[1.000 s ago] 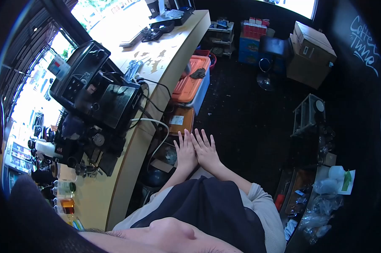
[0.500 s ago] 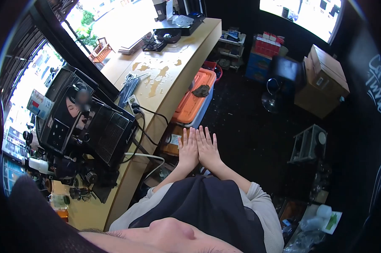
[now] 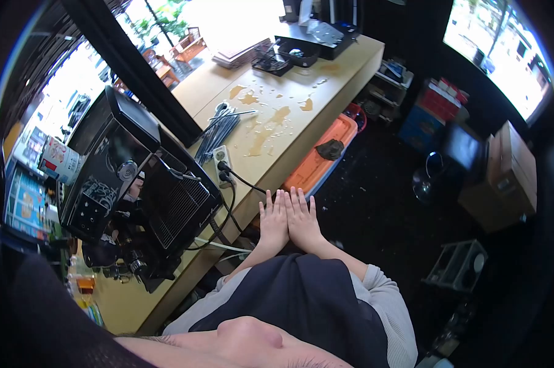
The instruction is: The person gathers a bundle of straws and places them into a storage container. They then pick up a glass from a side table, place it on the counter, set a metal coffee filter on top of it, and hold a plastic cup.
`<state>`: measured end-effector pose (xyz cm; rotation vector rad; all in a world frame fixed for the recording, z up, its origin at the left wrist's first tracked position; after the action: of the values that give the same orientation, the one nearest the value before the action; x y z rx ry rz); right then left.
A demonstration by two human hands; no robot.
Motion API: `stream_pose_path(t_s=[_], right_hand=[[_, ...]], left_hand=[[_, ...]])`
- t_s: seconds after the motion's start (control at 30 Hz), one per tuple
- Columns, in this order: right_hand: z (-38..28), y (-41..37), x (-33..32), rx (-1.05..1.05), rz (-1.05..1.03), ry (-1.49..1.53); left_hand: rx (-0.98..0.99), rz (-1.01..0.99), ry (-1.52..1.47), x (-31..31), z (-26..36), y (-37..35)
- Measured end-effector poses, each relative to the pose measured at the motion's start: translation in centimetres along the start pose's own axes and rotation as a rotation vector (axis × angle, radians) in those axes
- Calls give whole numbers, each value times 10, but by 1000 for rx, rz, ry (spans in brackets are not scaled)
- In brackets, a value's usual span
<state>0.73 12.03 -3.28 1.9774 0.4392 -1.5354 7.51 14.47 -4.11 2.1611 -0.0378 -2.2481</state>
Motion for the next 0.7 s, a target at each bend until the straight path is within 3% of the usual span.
stream_pose_path(t_s=[0.23, 0.33, 0.7], right_hand=[[-10, 85, 9, -212, -19, 31], [-4, 125, 25, -235, -110, 210], [9, 265, 45, -432, -200, 271]], left_hand=[[-252, 57, 30, -7, -54, 46], [-319, 69, -18, -12, -74, 76], [-512, -12, -57, -19, -146, 181]])
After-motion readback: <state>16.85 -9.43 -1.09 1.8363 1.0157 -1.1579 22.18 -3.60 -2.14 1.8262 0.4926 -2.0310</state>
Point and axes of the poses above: each hand's wrist, its own y-axis towards the middle knuckle, its own x-axis out of the palm, z = x × y, the point moved 7 cm from there along y, towards the middle knuckle, and after that the axes turned 10 degrees about x, right-handed, at the moved point
